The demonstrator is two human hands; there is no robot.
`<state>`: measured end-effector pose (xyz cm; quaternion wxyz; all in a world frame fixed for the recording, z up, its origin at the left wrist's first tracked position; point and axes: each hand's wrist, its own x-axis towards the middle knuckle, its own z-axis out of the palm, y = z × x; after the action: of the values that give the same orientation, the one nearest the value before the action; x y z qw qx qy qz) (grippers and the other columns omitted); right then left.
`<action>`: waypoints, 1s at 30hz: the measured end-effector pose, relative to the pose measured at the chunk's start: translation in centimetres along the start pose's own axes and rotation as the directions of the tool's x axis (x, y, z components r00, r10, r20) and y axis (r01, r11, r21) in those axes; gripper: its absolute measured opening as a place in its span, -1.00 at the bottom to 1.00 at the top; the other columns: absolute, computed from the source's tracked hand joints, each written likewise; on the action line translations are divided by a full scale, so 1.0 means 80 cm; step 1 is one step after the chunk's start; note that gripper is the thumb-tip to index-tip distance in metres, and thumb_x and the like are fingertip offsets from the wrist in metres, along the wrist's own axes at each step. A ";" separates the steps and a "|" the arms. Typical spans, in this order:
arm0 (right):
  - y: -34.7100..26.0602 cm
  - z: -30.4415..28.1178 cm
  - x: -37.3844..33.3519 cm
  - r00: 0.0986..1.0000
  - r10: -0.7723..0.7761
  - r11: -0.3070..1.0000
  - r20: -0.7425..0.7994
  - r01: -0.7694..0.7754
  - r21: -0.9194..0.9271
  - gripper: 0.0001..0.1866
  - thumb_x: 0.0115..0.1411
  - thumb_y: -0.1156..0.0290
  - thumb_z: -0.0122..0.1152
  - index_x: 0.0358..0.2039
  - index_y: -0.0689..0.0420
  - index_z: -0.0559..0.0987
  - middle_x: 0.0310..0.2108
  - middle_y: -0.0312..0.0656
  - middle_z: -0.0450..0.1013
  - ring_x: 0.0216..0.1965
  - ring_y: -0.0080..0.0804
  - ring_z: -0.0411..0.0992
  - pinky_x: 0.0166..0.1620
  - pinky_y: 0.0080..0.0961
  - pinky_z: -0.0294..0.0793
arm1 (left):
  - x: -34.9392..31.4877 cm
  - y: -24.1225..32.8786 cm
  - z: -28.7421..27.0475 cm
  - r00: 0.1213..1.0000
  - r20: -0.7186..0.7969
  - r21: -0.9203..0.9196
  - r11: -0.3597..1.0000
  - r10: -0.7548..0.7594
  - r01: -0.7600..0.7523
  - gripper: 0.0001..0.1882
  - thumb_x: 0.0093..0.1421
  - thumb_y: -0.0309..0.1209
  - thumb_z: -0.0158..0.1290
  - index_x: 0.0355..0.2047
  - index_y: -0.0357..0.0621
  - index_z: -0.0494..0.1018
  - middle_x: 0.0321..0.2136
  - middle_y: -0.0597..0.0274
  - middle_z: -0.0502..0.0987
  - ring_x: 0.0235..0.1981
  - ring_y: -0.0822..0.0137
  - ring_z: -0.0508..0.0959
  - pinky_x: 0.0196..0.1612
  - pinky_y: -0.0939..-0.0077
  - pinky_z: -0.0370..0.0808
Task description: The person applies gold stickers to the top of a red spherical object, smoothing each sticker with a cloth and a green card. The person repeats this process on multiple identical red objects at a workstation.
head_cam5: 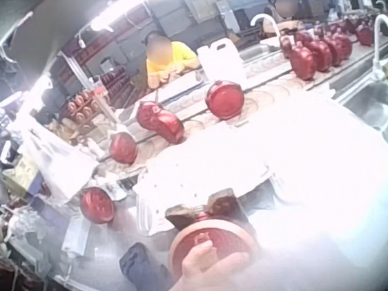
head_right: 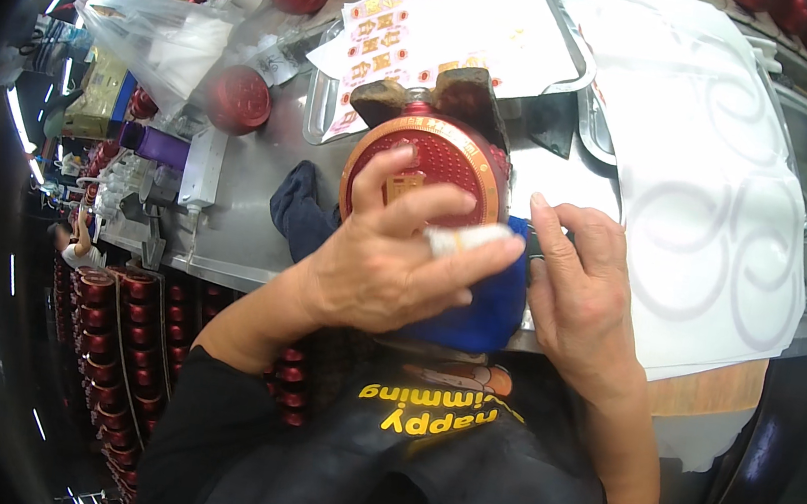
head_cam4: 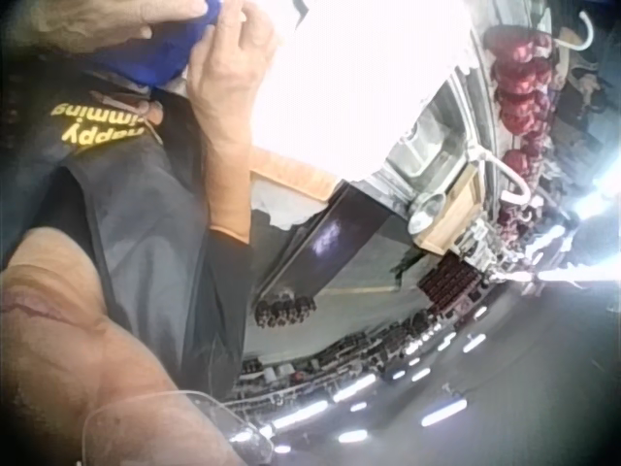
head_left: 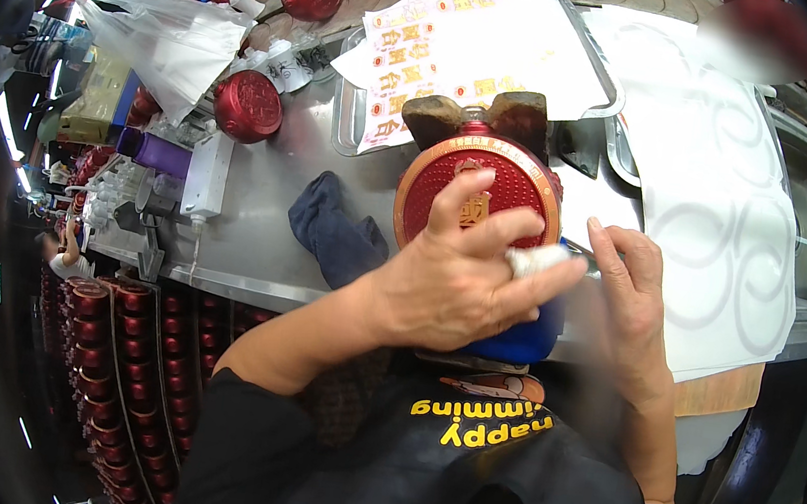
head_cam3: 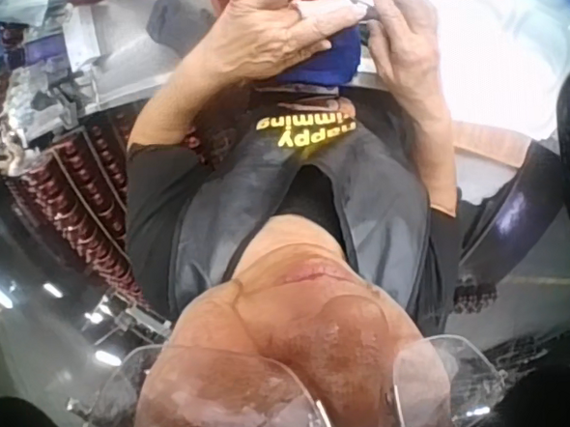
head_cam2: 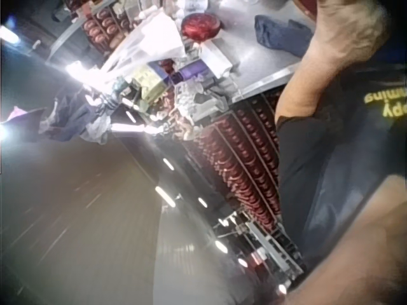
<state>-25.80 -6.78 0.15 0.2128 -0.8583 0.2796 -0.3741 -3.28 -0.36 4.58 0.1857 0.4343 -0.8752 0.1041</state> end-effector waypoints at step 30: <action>-0.004 0.025 0.011 0.991 -0.132 0.988 -0.017 0.130 -0.080 -0.24 -0.03 0.75 0.18 0.27 0.09 0.51 -0.09 -0.05 0.39 -0.03 -0.02 0.39 0.07 -0.14 0.42 | -0.066 0.062 0.030 0.889 -0.354 0.182 0.911 -0.290 0.370 -0.81 -0.08 -0.37 0.28 -0.44 0.12 0.50 -0.05 0.12 0.57 0.14 -0.08 0.40 0.34 -0.16 0.08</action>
<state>-23.65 -6.78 -0.46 0.1509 -0.8783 0.2394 -0.3854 -4.86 5.59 0.09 0.2850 0.5747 -0.7263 0.2468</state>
